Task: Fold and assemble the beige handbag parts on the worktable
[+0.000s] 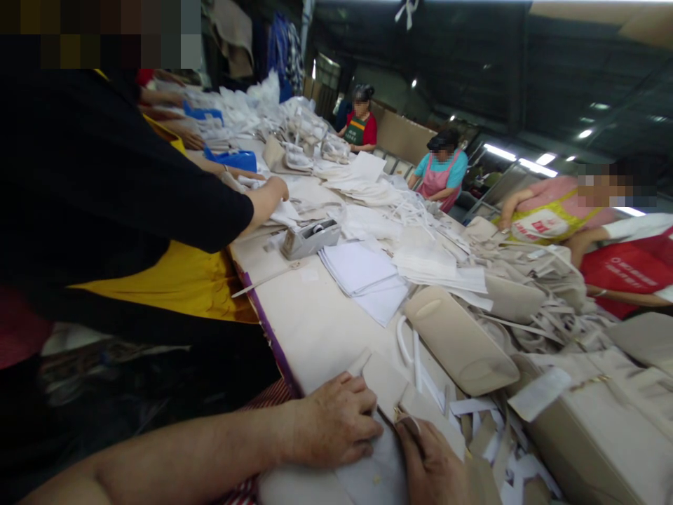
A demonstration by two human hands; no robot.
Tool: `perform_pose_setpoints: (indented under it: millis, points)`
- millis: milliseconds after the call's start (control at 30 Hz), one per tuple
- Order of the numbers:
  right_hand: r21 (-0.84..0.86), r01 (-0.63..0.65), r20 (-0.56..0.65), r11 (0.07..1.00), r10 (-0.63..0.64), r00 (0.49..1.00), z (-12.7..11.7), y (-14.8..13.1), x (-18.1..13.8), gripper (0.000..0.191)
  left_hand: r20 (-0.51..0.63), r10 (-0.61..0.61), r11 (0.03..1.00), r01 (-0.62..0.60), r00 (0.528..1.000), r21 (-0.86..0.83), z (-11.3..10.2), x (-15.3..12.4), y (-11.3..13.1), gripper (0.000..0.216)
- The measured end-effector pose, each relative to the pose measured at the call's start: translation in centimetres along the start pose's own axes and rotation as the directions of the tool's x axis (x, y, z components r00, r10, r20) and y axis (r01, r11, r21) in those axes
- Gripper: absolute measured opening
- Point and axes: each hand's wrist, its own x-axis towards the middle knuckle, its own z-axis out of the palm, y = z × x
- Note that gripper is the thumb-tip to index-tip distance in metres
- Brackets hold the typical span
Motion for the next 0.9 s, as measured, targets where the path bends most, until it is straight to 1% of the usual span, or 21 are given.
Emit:
perform_pose_setpoints:
  millis: [100,167,267,333,400,467,600,700,800,900]
  points:
    - [-0.145,0.112,-0.091,0.983,-0.126,0.988,0.9,0.5,-0.4,0.036,0.011,0.003,1.0,-0.003,1.0,0.002,-0.1,0.0,0.0,0.021]
    - [-0.226,0.177,-0.127,0.958,-0.209,0.97,1.6,1.1,-0.6,0.034,0.016,0.003,1.0,-0.003,1.0,0.004,-0.1,0.0,0.0,0.021]
    - [-0.314,0.304,-0.118,0.9,-0.354,0.928,2.2,1.9,-1.0,0.029,0.011,0.003,1.0,-0.003,1.0,0.005,-0.1,-0.1,0.1,0.021]
    - [-0.361,0.403,-0.084,0.841,-0.459,0.884,2.3,2.3,-1.2,0.026,0.01,0.002,1.0,-0.002,1.0,0.004,-0.1,-0.2,0.2,0.021]
    - [-0.394,0.472,-0.053,0.788,-0.533,0.845,2.3,2.7,-1.3,0.026,0.016,0.001,1.0,-0.001,1.0,0.007,-0.1,-0.3,0.3,0.021]
    - [-0.409,0.5,-0.028,0.764,-0.558,0.829,2.3,3.1,-1.4,0.025,0.02,-0.005,1.0,0.005,1.0,0.008,-0.1,-0.4,0.4,0.02]
    - [-0.417,0.498,-0.009,0.76,-0.551,0.834,2.5,3.7,-1.6,0.024,0.027,-0.013,1.0,0.013,1.0,-0.001,-0.2,-0.3,0.4,0.019]
    - [-0.449,0.495,0.019,0.743,-0.547,0.837,2.8,4.3,-1.8,0.026,0.053,-0.018,1.0,0.018,0.998,-0.002,-0.3,-0.2,0.4,0.019]
    - [-0.487,0.542,0.061,0.685,-0.592,0.803,3.0,5.0,-2.0,0.032,0.071,-0.027,1.0,0.028,0.997,-0.011,-0.3,-0.1,0.5,0.02]
    - [-0.505,0.579,0.082,0.641,-0.632,0.771,2.9,4.7,-2.0,0.036,0.069,-0.031,0.999,0.032,0.997,-0.014,-0.3,0.0,0.4,0.02]
